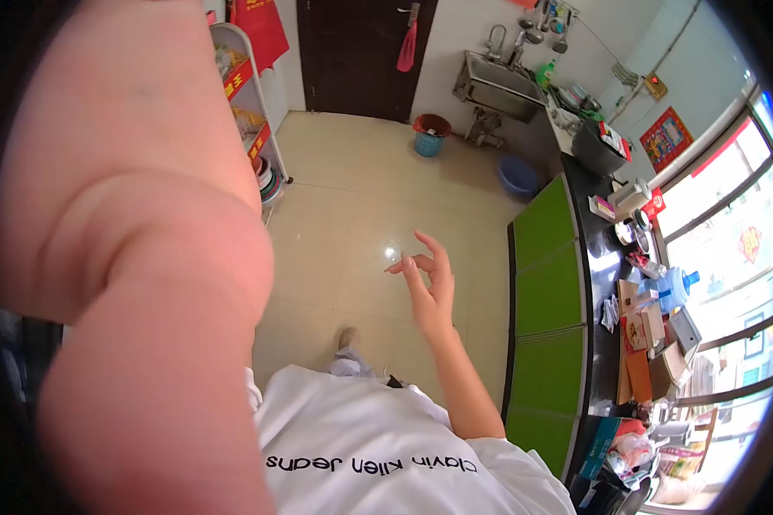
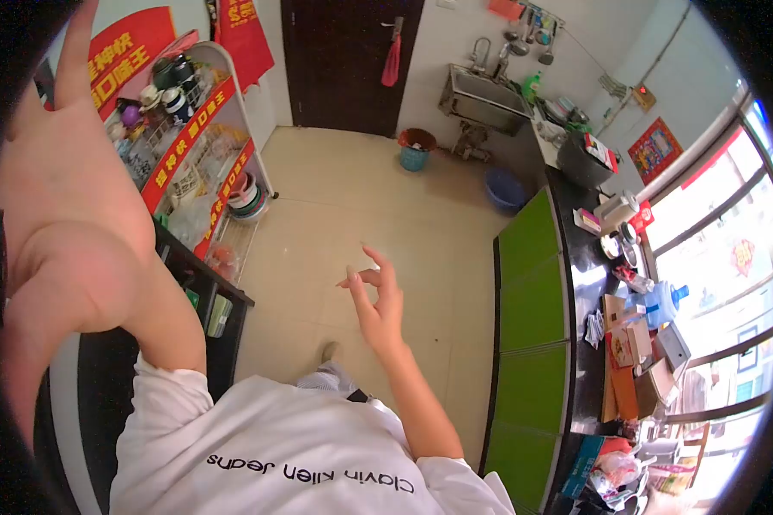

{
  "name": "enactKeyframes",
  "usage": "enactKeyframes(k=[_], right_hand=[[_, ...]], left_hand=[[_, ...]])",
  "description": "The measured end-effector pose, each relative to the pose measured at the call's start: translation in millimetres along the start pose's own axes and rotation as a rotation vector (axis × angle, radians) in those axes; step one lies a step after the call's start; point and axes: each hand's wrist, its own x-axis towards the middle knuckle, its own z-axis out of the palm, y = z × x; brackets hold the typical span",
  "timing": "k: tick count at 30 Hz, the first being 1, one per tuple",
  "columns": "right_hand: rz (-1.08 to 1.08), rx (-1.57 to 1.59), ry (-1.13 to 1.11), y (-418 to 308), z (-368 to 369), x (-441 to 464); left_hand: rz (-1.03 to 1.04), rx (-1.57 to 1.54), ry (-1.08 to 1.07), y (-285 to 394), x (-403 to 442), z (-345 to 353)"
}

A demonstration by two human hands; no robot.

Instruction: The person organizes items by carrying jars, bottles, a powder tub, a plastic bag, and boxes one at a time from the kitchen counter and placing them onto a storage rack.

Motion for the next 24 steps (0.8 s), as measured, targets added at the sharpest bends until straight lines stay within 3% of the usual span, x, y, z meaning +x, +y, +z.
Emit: enactKeyframes(k=[7,13,17,18,20,24], right_hand=[[-0.008,-0.025,0.076,19,7,43],[0.018,-0.064,0.129,36,11,79],[0.015,-0.113,0.217,66,3,95],[0.041,-0.145,0.236,76,-1,97],[0.090,-0.140,0.332,90,-6,102],[0.174,-0.303,0.398,109,-36,100]], left_hand=[[-0.032,-0.094,-0.092,-63,4,-16],[-0.243,-0.077,-0.226,-145,-81,-26],[-0.466,0.004,-0.440,-180,-186,37],[-0.520,0.179,-0.506,-177,-208,56],[-0.463,0.265,-0.573,-188,-258,80],[-0.849,0.049,-0.505,-197,-327,126]])
